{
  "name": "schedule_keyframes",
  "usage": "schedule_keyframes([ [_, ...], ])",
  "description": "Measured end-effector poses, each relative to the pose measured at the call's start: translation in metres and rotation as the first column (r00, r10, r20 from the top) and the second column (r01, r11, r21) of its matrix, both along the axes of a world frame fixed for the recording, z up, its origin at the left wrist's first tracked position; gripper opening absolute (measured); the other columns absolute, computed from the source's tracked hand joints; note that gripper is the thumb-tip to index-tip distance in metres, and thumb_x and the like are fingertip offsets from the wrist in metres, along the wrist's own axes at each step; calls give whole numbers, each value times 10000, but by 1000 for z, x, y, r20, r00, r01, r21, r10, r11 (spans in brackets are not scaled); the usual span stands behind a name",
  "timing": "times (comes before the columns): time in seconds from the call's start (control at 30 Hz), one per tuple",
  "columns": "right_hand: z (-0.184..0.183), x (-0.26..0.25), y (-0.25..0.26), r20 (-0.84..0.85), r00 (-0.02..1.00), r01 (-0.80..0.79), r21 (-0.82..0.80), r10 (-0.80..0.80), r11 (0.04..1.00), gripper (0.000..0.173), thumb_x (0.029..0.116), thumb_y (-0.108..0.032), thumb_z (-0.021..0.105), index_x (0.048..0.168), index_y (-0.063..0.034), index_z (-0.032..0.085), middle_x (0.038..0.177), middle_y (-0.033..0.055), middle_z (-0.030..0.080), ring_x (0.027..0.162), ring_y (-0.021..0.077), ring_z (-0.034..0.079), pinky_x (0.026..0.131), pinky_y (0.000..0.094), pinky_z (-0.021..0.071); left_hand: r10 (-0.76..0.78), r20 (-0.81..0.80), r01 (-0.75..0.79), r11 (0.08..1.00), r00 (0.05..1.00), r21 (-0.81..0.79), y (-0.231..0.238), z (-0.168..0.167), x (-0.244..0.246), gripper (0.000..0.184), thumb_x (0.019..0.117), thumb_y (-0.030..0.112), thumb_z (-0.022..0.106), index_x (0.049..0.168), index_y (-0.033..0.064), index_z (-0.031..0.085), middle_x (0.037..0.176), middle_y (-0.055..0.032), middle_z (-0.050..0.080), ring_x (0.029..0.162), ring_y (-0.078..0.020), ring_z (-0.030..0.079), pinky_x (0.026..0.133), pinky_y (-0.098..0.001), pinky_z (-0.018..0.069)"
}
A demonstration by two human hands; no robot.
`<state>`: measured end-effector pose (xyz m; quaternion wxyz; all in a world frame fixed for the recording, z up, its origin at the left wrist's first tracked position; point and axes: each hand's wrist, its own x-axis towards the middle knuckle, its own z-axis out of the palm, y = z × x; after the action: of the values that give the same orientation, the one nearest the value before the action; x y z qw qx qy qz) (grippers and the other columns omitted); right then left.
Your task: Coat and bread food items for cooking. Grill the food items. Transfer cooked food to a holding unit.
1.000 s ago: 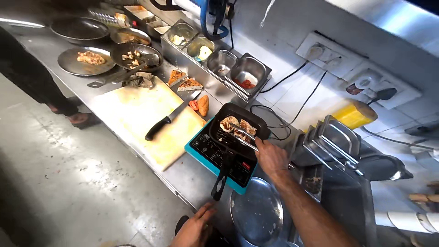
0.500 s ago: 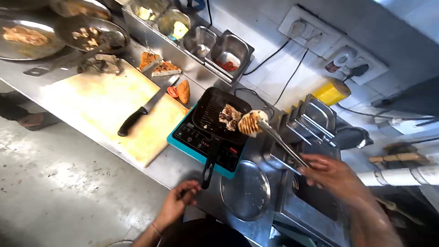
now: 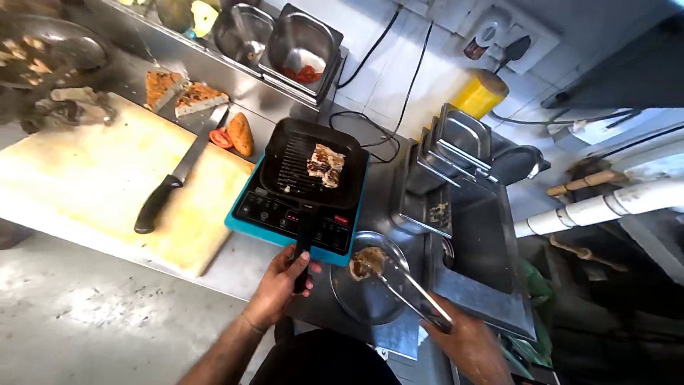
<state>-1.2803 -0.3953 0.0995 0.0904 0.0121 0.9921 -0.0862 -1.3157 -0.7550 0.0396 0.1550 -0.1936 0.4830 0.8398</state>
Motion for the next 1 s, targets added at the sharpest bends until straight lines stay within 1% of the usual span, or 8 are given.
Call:
schedule_keyframes([
  [0.1, 24, -41, -12, -98, 995, -34, -115, 23, 993, 595, 858, -384, 782, 1401, -178, 651, 974, 103, 749, 731, 291, 696, 665, 591, 567, 21, 22, -21, 1000, 1000, -15, 4, -1, -5, 201, 1098, 173, 465, 1242, 51, 533, 728, -89, 590, 522, -132, 559, 461, -235, 482],
  [0.17, 44, -81, -29, 64, 998, 37, -293, -19, 955, 522, 933, -385, 745, 1409, -201, 634, 998, 61, 748, 756, 215, 707, 698, 482, 600, 12, 22, -11, 999, 1000, -33, 1, -1, -5, 179, 1093, 164, 474, 1217, 47, 528, 691, -61, 552, 496, -112, 528, 443, -220, 461],
  [0.23, 54, -120, -46, 295, 955, 167, -594, 20, 787, 312, 1041, -289, 618, 1287, -102, 657, 964, 78, 736, 667, 167, 687, 607, 326, 597, -8, -2, 7, 996, 1000, -85, -12, 0, -3, 163, 1077, 132, 500, 1211, 42, 523, 680, -35, 535, 482, -92, 500, 427, -210, 438],
  [0.3, 60, -154, -57, 443, 888, 268, -712, 119, 649, 366, 1100, -338, 466, 1177, -29, 646, 934, 94, 727, 618, 131, 651, 557, 251, 546, -41, -38, 35, 988, 998, -149, -27, 0, 1, 175, 1027, 85, 544, 1196, 44, 520, 682, -9, 531, 481, -77, 487, 431, -206, 429],
  [0.53, 61, -204, -77, 530, 829, 300, -689, 177, 659, 456, 1088, -441, 455, 1084, -26, 646, 854, 99, 726, 582, 134, 657, 506, 229, 530, -154, -128, 102, 934, 980, -342, -50, -20, 32, 388, 920, 189, 635, 1265, 81, 494, 691, 20, 538, 485, -95, 509, 435, -245, 452],
  [0.67, 60, -198, -69, 506, 834, 237, -689, 220, 685, 395, 1091, -394, 475, 1145, -44, 651, 888, 82, 724, 577, 121, 645, 517, 229, 533, -220, -160, 134, 896, 962, -424, -63, -18, 44, 421, 911, 204, 642, 1288, 96, 489, 688, 36, 532, 475, -92, 517, 437, -254, 475],
  [0.8, 46, -184, -39, 423, 866, 203, -784, 267, 586, 312, 1069, -323, 513, 1116, -51, 661, 901, 91, 721, 569, 120, 631, 512, 235, 535, -327, -174, 231, 878, 929, -419, -93, -13, 54, 403, 915, 188, 648, 1285, 129, 500, 713, 43, 552, 491, -79, 518, 443, -249, 475],
  [1.0, 34, -172, 1, 398, 853, 166, -820, 338, 548, 314, 968, -334, 615, 1155, -86, 662, 922, 87, 731, 590, 122, 637, 530, 243, 533, -492, -148, 400, 821, 858, -409, -112, 10, 60, 389, 926, 138, 645, 1289, 166, 507, 734, 54, 556, 514, -60, 519, 455, -238, 467],
])
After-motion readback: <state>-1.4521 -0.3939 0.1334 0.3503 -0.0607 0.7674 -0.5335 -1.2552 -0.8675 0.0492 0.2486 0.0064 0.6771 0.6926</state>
